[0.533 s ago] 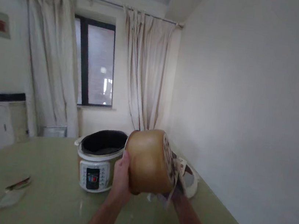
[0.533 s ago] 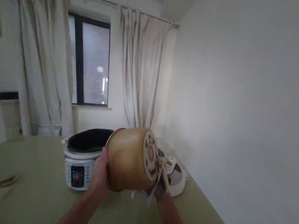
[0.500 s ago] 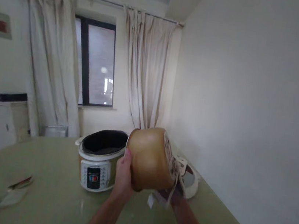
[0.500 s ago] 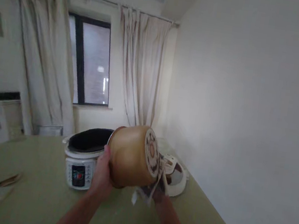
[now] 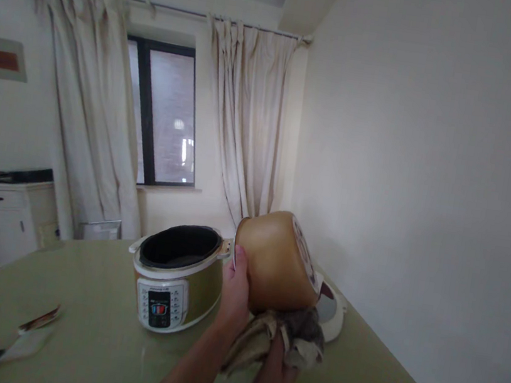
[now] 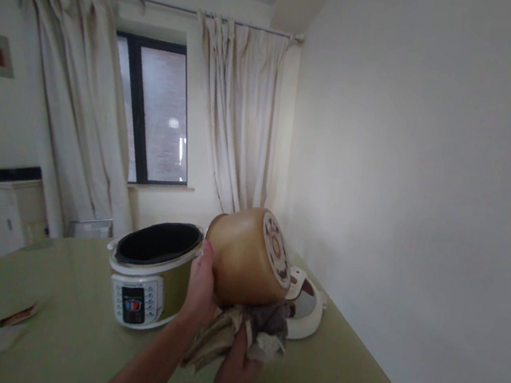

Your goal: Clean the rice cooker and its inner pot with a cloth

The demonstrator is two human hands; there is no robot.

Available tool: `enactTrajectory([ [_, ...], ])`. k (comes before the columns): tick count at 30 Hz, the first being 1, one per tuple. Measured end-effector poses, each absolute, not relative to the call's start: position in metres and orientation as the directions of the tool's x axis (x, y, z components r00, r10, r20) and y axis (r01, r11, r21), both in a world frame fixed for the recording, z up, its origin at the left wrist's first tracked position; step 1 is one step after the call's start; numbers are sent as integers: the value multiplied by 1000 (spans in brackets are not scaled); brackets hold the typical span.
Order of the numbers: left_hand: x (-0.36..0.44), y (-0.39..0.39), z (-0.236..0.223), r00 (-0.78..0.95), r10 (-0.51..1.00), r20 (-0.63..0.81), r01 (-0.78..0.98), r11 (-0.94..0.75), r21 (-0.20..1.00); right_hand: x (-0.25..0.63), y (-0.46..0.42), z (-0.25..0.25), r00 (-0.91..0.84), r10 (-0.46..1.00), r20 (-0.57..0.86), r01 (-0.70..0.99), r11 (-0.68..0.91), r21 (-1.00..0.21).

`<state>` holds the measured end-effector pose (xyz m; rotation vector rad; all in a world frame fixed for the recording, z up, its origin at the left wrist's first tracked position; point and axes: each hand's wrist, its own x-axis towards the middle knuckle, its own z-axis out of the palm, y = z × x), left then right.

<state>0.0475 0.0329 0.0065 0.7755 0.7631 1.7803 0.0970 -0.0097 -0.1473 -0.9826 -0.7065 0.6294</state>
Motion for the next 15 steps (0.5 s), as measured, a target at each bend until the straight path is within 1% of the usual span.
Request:
enactTrajectory([
  [1,47,33,9,-292,945,147,-538,-290,792,96,-12,-144,670,686,282,-65,433,-899],
  [2,46,33,11,-293,945,144,-526,-285,802,96,-15,-139,705,609,363,54,464,-884],
  [3,45,34,13,-279,948,154,-504,-281,817,97,-17,-132,703,520,485,206,505,-838],
  [4,43,34,15,-248,951,183,-471,-283,836,100,-18,-122,646,428,632,376,543,-751],
  [5,40,33,15,-208,951,228,-423,-297,856,105,-20,-109,547,340,765,536,560,-632],
  [6,37,33,14,-164,946,279,-359,-320,877,113,-20,-92,419,273,866,665,557,-498],
  [7,33,32,11,-136,936,324,-282,-350,893,122,-19,-72,279,246,928,755,541,-370],
  [8,28,30,7,-127,925,359,-194,-378,905,134,-16,-49,149,263,953,800,535,-273],
  [9,24,27,1,-143,913,382,-108,-398,911,146,-10,-24,34,310,950,819,536,-204],
  [10,19,24,-5,-180,902,392,-39,-405,913,158,-1,1,-35,401,915,831,520,-197],
  [12,12,18,-19,-223,896,384,-1,-394,919,181,23,47,-70,592,803,833,478,-279],
  [14,7,13,-29,-181,920,346,-76,-364,928,196,46,78,-65,786,615,804,406,-435],
  [15,6,12,-32,-131,938,322,-139,-339,931,198,53,85,-69,834,547,795,378,-475],
])
